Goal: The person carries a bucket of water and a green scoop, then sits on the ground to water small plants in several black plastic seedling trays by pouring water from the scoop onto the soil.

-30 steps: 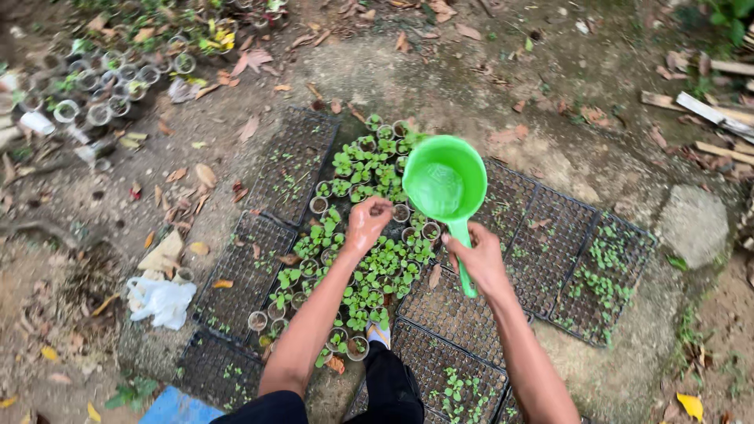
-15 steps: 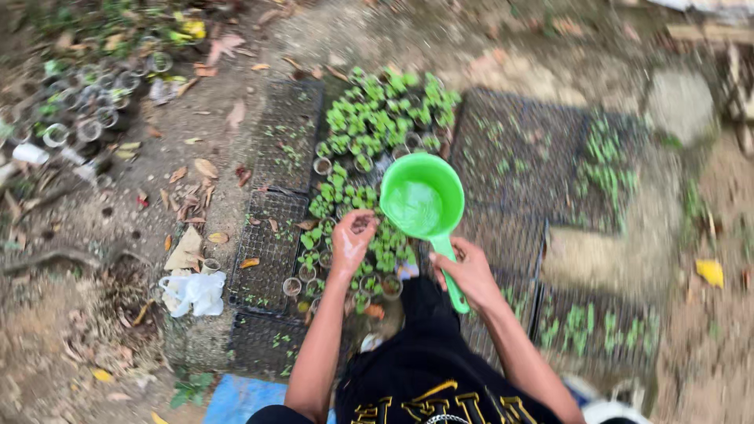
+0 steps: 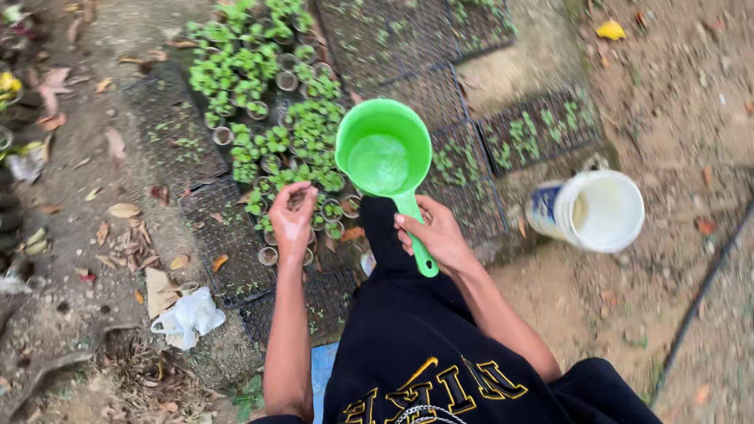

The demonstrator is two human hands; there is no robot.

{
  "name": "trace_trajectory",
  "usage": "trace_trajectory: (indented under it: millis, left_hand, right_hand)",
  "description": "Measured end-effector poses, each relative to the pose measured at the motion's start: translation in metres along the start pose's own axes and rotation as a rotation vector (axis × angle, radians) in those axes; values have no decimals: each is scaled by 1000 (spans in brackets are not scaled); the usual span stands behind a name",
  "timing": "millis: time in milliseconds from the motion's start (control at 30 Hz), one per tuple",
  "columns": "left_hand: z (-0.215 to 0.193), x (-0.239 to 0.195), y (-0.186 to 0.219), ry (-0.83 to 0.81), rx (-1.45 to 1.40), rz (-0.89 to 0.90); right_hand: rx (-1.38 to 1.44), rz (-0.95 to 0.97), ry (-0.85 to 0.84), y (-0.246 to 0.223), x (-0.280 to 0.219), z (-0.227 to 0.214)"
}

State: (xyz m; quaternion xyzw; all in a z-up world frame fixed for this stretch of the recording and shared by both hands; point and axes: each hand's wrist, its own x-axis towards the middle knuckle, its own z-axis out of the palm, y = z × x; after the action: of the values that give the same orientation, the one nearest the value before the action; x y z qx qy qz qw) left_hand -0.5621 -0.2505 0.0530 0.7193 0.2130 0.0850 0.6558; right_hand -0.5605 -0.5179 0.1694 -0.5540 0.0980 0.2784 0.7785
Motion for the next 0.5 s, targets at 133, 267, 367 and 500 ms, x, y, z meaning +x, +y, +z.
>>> trace_trajectory:
  millis: [133, 267, 367, 500]
  left_hand:
    - [29, -24, -3, -104, -17, 17]
    - [53, -44, -9, -197, -52, 31]
    - [70, -61, -16, -231, -8, 16]
    - [89, -82, -25, -276, -28, 32]
  right_hand:
    - [61, -33, 99, 14, -50, -22]
    - [144, -70, 169, 23, -86, -44]
    - [134, -101, 224, 24, -110, -69]
    - [225, -113, 282, 28, -132, -102]
